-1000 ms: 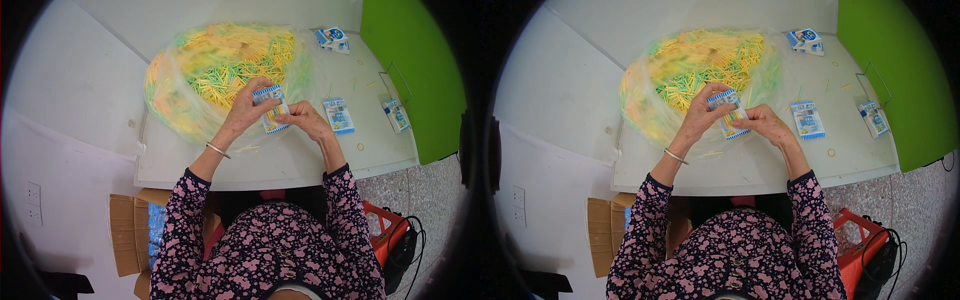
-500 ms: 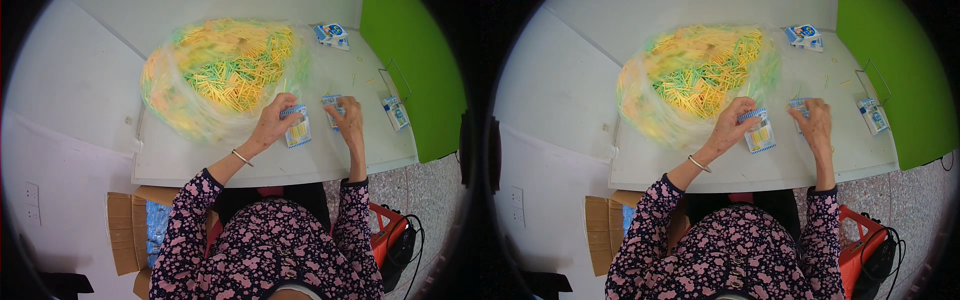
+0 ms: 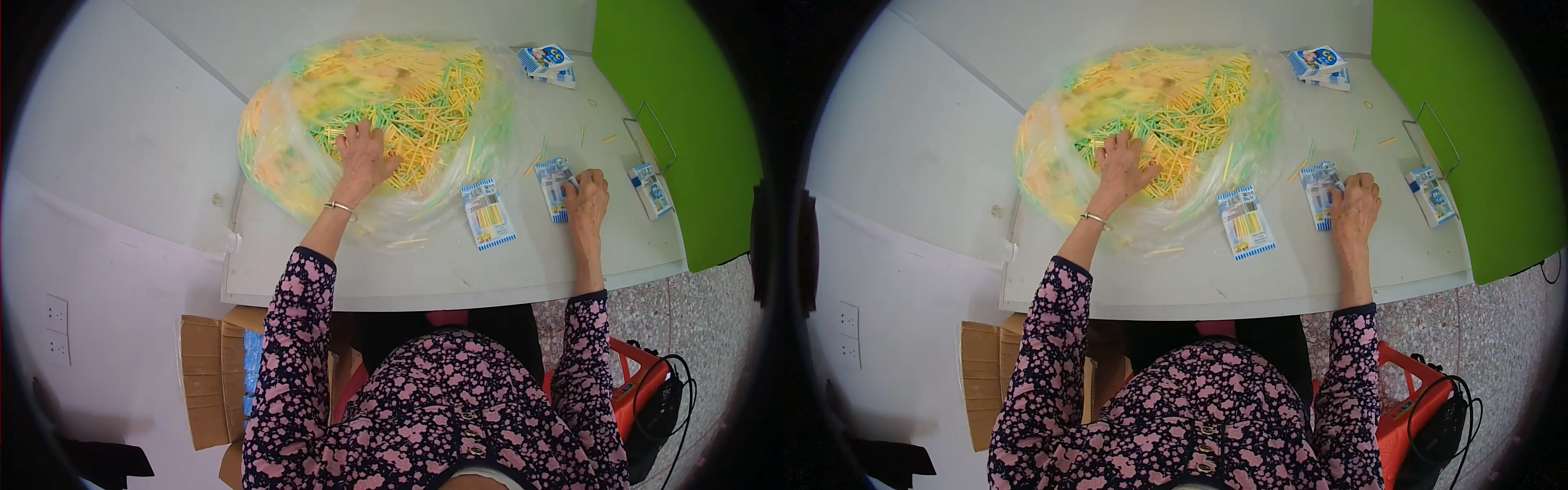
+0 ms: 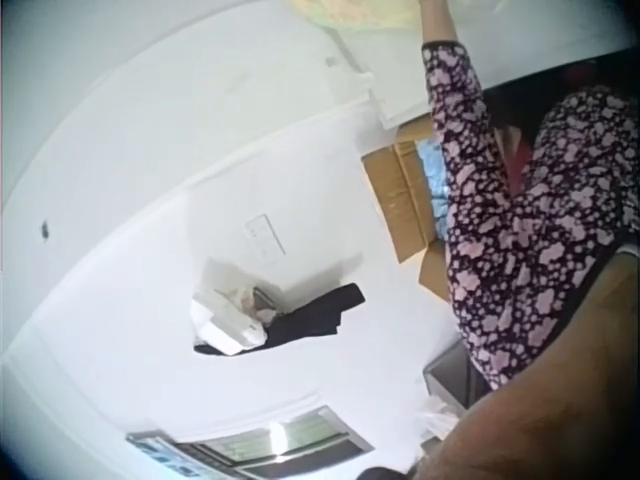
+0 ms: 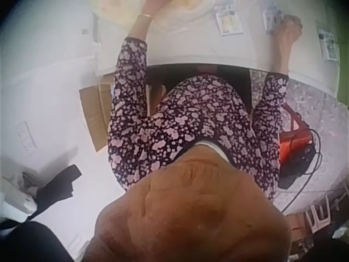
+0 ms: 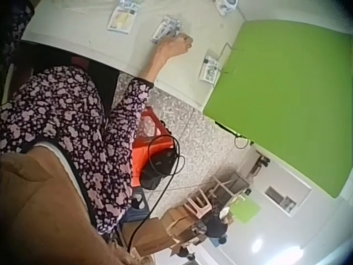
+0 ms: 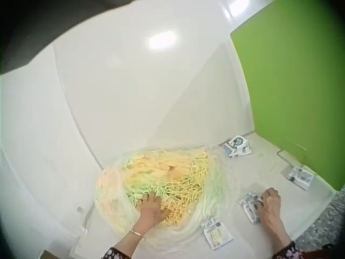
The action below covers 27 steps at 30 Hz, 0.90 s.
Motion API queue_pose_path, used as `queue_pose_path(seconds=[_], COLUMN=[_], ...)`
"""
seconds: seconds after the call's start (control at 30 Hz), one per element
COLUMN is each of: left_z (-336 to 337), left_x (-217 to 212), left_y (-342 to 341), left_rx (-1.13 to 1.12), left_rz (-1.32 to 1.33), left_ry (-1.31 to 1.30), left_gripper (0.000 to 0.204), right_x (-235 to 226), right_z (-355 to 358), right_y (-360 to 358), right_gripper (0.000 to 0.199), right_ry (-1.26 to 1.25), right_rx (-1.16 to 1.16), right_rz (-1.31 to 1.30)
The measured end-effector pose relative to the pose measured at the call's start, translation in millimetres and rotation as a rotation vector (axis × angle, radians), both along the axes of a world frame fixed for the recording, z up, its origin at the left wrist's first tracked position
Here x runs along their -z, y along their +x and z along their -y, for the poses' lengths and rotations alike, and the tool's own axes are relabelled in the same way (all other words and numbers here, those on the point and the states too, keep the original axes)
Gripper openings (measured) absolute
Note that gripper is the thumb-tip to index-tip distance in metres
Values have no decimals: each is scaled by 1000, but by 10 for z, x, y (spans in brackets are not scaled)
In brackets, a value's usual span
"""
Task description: Packing small colored pouches into a cardboard box at a workspace.
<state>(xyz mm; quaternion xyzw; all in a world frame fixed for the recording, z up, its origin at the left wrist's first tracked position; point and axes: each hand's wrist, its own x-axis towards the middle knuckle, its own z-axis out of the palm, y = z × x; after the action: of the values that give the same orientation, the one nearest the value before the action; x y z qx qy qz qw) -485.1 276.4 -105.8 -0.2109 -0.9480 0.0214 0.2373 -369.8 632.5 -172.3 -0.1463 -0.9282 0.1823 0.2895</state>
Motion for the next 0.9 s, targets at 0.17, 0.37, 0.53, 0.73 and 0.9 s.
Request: queue_pose_path(seconds=[0.17,0.37,0.53,0.73,0.9], left_z=[-9,-24,23,33,102], left_x=[93,284,336,172,-43], left_y=[-169,-254,-224,-204,-211], left_rx=[-62,42,26,-8,5], left_rz=[12,-138,-144,-48,57], left_ry=[-45,84,227,474,601], left_gripper=[31,18,18,19,18], right_x=[-85,-177,-489,-644,-743], right_z=[54,33,148,489,973], right_y=[0,20,85,-27,-104], right_gripper=[21,21,16,12,12], right_ry=[18,-50,-250,-928,-1064], right_rx=[-15,-100,-185,-572,-773], right_rz=[-96,-169,-184,-95,48])
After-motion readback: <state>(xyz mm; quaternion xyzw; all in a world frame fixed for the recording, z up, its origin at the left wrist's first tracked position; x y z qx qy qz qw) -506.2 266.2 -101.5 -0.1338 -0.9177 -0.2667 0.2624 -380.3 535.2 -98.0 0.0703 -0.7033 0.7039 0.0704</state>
